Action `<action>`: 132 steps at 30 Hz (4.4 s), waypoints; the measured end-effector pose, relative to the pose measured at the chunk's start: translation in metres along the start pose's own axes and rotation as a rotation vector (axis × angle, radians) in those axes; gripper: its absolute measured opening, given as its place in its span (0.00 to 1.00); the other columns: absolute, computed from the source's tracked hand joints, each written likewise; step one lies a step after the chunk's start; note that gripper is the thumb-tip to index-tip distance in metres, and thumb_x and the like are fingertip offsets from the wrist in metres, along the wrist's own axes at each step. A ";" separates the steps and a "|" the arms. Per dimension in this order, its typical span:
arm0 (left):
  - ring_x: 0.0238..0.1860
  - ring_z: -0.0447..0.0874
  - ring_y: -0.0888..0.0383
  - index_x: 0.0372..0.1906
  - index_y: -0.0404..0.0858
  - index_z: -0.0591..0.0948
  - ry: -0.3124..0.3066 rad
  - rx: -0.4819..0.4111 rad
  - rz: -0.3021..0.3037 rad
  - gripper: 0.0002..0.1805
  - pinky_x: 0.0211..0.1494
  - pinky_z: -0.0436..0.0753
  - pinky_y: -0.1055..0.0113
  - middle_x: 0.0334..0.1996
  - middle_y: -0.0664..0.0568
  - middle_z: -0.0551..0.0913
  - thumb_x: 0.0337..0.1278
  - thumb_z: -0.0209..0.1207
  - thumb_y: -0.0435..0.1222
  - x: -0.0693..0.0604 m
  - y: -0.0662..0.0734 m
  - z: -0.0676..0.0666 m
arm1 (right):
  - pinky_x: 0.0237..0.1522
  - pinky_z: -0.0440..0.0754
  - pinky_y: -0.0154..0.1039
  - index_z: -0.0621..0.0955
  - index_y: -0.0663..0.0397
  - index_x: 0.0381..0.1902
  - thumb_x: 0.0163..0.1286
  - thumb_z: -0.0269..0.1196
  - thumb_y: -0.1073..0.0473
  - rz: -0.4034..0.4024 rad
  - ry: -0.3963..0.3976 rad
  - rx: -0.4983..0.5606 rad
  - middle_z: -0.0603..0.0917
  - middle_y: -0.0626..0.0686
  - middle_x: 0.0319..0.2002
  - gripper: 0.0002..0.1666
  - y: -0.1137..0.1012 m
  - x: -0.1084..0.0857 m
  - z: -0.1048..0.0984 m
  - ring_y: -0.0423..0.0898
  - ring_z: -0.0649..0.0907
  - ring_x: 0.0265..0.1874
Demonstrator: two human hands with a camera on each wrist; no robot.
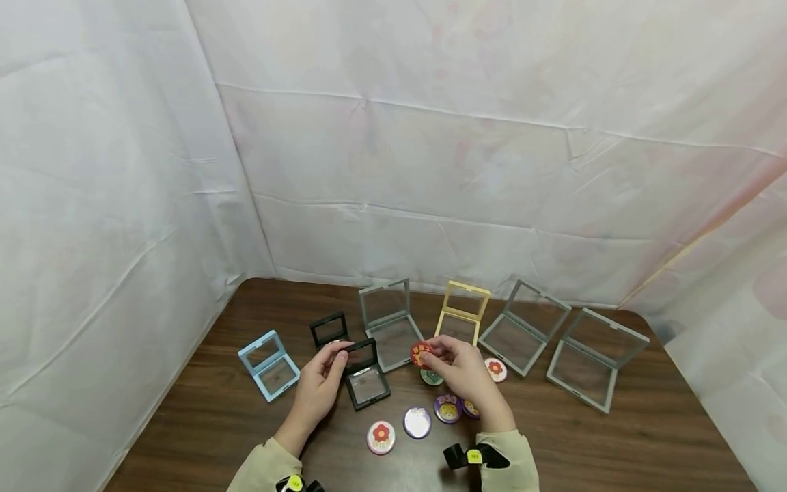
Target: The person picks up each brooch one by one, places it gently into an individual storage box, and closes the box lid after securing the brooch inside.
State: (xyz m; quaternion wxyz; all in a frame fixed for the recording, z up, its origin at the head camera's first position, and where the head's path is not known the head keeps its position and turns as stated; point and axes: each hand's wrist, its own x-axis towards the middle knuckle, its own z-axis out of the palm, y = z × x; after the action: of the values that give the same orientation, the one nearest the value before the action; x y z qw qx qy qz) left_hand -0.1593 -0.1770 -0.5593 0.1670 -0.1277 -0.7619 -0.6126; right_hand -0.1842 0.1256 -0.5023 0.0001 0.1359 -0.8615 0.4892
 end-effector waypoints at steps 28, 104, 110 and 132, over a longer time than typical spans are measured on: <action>0.51 0.94 0.46 0.63 0.39 0.86 -0.025 -0.029 -0.015 0.14 0.55 0.88 0.66 0.48 0.44 0.94 0.86 0.55 0.32 -0.008 -0.006 0.006 | 0.27 0.87 0.37 0.87 0.54 0.55 0.74 0.75 0.61 -0.022 -0.133 0.213 0.92 0.51 0.34 0.14 -0.001 -0.002 0.050 0.49 0.90 0.25; 0.50 0.92 0.43 0.61 0.44 0.88 -0.010 0.013 0.006 0.14 0.52 0.86 0.73 0.55 0.49 0.90 0.85 0.57 0.32 -0.001 -0.003 -0.002 | 0.38 0.80 0.32 0.87 0.60 0.63 0.71 0.78 0.55 -0.261 -0.257 -0.204 0.82 0.51 0.42 0.27 -0.023 -0.001 0.073 0.40 0.81 0.34; 0.49 0.92 0.44 0.61 0.44 0.88 -0.014 0.018 0.008 0.13 0.51 0.86 0.73 0.53 0.47 0.91 0.85 0.57 0.32 0.000 -0.002 -0.002 | 0.39 0.79 0.32 0.88 0.59 0.62 0.71 0.79 0.53 -0.269 -0.256 -0.224 0.81 0.51 0.42 0.26 -0.022 -0.001 0.074 0.39 0.80 0.34; 0.48 0.92 0.46 0.61 0.45 0.88 -0.005 0.050 -0.005 0.13 0.50 0.85 0.74 0.53 0.48 0.91 0.85 0.58 0.34 0.001 -0.002 -0.002 | 0.39 0.80 0.30 0.88 0.58 0.58 0.67 0.81 0.56 -0.252 -0.237 -0.221 0.82 0.49 0.41 0.25 -0.018 0.002 0.078 0.35 0.79 0.34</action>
State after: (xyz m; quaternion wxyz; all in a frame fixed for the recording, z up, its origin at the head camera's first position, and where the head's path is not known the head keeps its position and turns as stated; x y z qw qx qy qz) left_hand -0.1610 -0.1790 -0.5603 0.1669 -0.1230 -0.7776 -0.5936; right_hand -0.1714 0.0504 -0.5274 -0.0252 0.2982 -0.8802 0.3683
